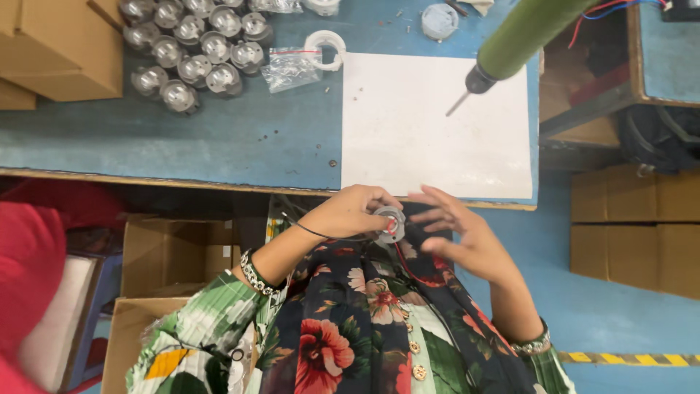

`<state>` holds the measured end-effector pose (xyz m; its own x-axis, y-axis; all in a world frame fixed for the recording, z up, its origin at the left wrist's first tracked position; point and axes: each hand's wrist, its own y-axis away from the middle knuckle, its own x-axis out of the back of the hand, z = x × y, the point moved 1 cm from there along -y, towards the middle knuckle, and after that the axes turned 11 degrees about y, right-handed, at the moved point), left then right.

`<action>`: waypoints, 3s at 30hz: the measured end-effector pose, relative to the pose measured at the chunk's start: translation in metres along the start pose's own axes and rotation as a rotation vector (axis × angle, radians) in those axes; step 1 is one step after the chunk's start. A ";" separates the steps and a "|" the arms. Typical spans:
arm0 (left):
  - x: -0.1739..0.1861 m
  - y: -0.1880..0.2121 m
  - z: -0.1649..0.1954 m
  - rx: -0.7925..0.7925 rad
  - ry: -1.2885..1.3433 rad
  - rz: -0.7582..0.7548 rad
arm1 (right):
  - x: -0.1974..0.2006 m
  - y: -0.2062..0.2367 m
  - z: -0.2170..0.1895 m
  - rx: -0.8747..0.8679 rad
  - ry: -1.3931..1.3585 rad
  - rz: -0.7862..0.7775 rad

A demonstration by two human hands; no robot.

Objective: The person inserts red and black wires into a small cylindrical electrical housing, then uses a green electric screwdriver to tighten a screw on the component. The workspace contains multiple similar housings and small parts on a blue table.

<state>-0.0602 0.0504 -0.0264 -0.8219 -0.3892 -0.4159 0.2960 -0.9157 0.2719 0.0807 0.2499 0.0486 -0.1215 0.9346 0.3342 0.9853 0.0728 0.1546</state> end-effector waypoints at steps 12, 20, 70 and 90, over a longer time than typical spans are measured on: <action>0.007 0.019 0.036 0.138 0.290 -0.067 | -0.057 -0.009 0.028 0.235 0.051 0.290; -0.034 0.034 -0.006 -0.363 0.177 0.176 | -0.079 -0.015 0.035 -0.015 -0.343 0.497; -0.041 0.078 0.047 -0.470 -0.718 0.334 | -0.049 -0.008 0.035 -0.210 -0.707 -0.085; -0.043 0.077 0.037 -0.517 -0.721 0.373 | -0.056 -0.007 0.045 -0.250 -0.883 -0.098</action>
<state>-0.0202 0.0004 0.0440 -0.6823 -0.6665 0.3003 0.6348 -0.7439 -0.2088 0.0862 0.2130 -0.0129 0.0340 0.8622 -0.5055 0.9086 0.1840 0.3751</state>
